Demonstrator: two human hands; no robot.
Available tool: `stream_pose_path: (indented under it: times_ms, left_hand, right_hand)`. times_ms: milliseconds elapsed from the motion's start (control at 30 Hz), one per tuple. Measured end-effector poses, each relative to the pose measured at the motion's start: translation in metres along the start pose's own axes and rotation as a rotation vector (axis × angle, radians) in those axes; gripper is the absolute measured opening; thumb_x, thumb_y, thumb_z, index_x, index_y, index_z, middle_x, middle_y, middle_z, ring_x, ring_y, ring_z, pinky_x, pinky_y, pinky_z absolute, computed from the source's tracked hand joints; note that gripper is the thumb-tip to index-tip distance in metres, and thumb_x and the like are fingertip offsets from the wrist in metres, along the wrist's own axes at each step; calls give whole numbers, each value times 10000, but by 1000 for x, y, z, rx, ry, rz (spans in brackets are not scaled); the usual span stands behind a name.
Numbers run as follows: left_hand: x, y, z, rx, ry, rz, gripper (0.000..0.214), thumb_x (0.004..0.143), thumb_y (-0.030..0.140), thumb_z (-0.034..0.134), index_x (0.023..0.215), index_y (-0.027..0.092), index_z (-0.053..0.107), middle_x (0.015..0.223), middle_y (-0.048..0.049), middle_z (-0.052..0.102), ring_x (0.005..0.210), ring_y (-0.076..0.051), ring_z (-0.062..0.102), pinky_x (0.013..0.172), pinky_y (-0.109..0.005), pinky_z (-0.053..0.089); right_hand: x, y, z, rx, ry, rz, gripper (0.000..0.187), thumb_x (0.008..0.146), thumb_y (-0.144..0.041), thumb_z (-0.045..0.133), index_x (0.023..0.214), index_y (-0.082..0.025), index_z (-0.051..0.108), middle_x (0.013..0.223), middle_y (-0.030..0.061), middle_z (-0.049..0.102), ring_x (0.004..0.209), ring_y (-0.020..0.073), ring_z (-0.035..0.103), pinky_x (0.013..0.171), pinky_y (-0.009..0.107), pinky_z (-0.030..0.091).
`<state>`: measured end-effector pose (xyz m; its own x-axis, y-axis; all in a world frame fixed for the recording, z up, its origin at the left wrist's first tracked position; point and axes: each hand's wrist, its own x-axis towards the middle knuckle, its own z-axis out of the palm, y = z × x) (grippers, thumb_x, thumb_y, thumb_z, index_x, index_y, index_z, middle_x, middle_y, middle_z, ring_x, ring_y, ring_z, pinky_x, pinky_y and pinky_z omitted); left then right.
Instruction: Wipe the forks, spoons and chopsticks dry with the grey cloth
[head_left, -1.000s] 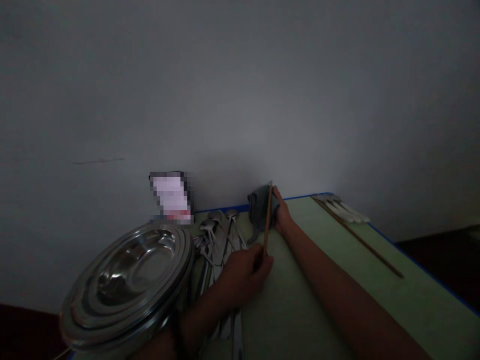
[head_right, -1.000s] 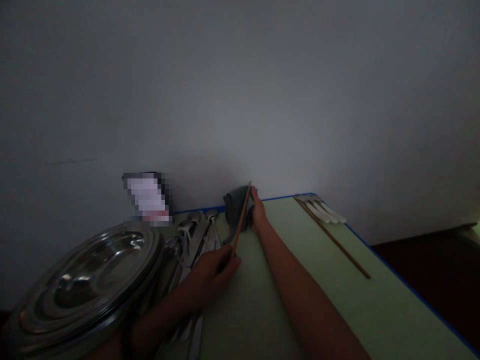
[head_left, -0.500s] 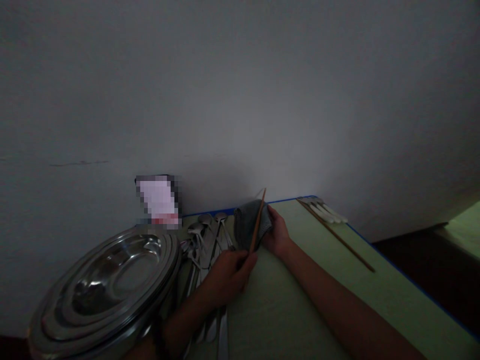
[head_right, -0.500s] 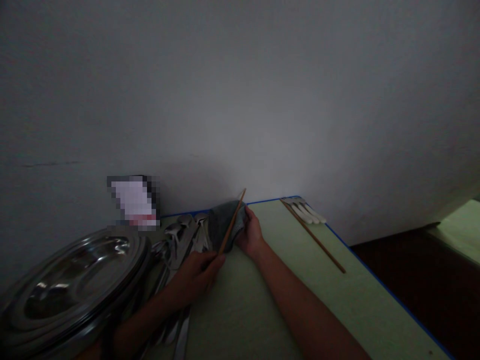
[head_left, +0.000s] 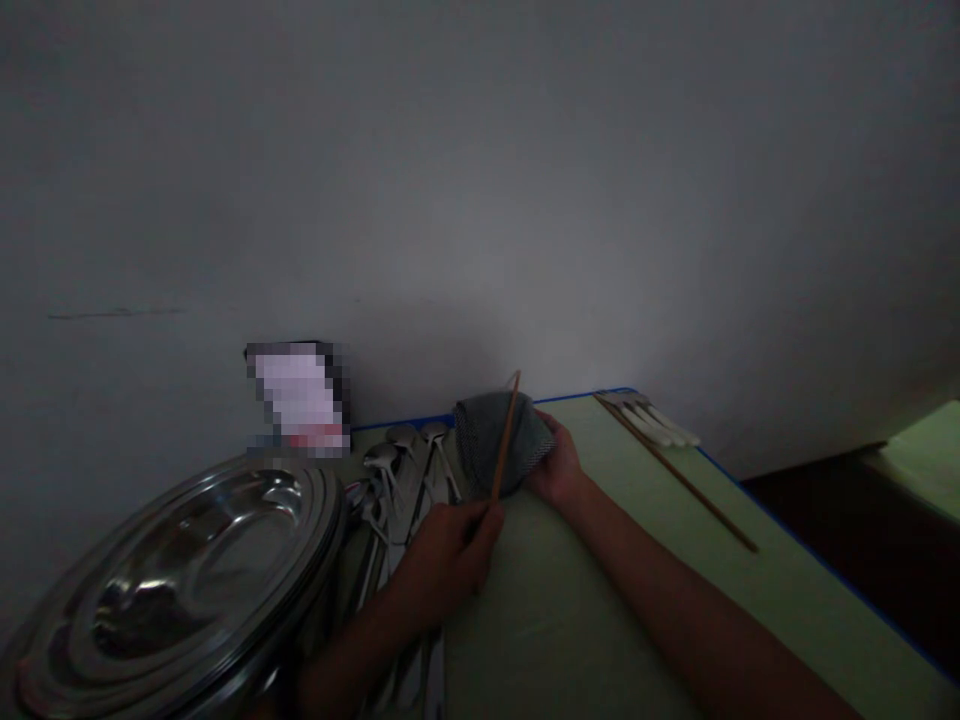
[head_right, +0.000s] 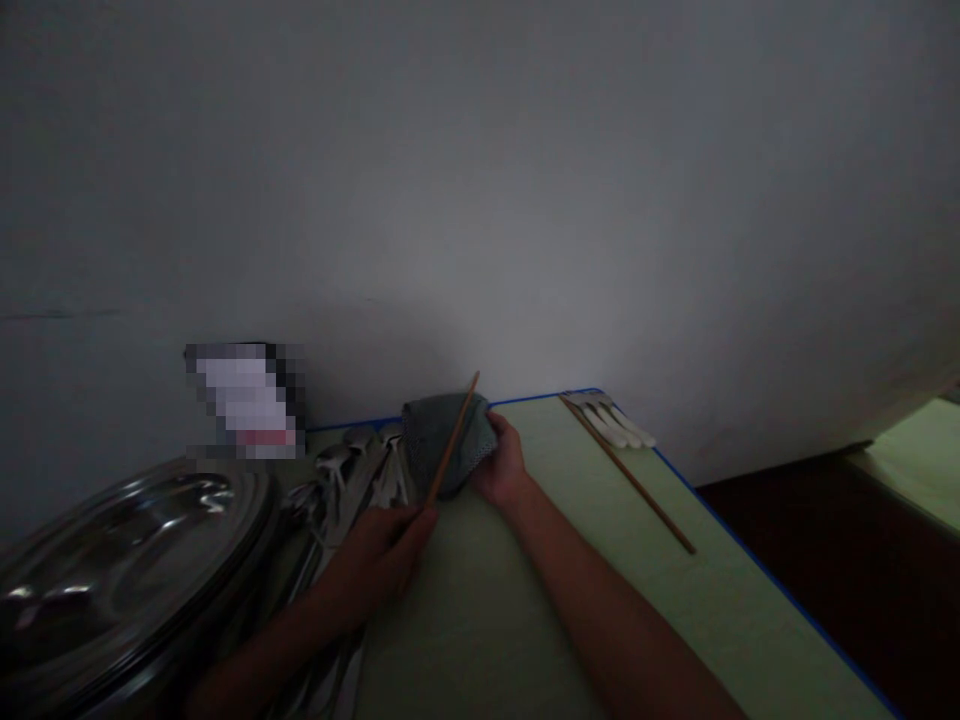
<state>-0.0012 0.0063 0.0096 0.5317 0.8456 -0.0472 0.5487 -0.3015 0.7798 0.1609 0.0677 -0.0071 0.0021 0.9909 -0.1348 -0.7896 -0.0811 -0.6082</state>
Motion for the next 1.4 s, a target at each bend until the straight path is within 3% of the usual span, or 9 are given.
stream_pose_path:
  times_ms: [133, 300, 400, 600, 767, 933, 1100, 1400]
  left_hand:
    - [0, 0, 0, -52, 7, -32, 402, 864, 427, 331, 577, 179, 464, 441, 54, 441, 421, -107, 465, 435, -199, 323]
    - [0, 2, -1, -13, 45, -8, 421, 872, 435, 317, 565, 183, 458, 437, 53, 439, 439, -116, 488, 451, -206, 325]
    - [0, 2, -1, 2, 51, -21, 429, 874, 445, 308, 571, 184, 463, 439, 50, 453, 439, -118, 494, 452, -207, 329]
    - [0, 1, -1, 87, 30, 5, 424, 887, 416, 294, 587, 185, 485, 431, 47, 471, 428, -120, 499, 472, -210, 336]
    - [0, 2, 1, 256, 38, 67, 419, 896, 365, 299, 648, 174, 577, 503, 4, 562, 476, -135, 535, 488, -225, 319]
    - [0, 3, 1, 360, 0, 94, 424, 900, 337, 289, 690, 175, 621, 543, -16, 604, 509, -141, 555, 508, -233, 320]
    - [0, 3, 0, 411, -21, 107, 423, 898, 333, 288, 723, 171, 638, 619, -34, 645, 566, -157, 589, 531, -239, 338]
    - [0, 2, -1, 426, -41, 135, 425, 912, 352, 279, 720, 171, 613, 604, -31, 639, 562, -160, 599, 534, -235, 349]
  right_hand:
    - [1, 1, 8, 54, -95, 125, 329, 853, -268, 334, 800, -163, 642, 716, 28, 701, 786, 170, 644, 822, 333, 481]
    - [1, -4, 12, 155, -3, 26, 315, 877, -310, 345, 822, -206, 637, 737, 5, 706, 775, 142, 647, 797, 282, 483]
    - [-3, -9, 11, 207, -52, -2, 340, 884, -305, 315, 796, -226, 633, 755, -9, 705, 764, 124, 647, 792, 266, 481]
    - [-10, -7, 10, 98, -120, 3, 309, 859, -358, 358, 860, -212, 631, 759, 7, 701, 792, 171, 651, 769, 335, 501]
    - [-8, -1, 9, 37, -88, -25, 178, 812, -205, 453, 877, -216, 618, 717, -13, 697, 745, 152, 656, 727, 285, 518]
    - [-4, 5, 5, -52, -126, 13, 140, 772, -138, 494, 816, -155, 626, 679, 8, 691, 687, 143, 655, 695, 253, 519]
    - [-3, 10, 6, -81, -60, -22, 151, 749, -110, 504, 816, -172, 625, 697, -14, 693, 727, 131, 654, 744, 249, 508]
    - [-8, 7, 14, -98, -54, -39, 303, 759, -117, 528, 1021, -252, 595, 861, -43, 700, 731, 111, 650, 722, 243, 515]
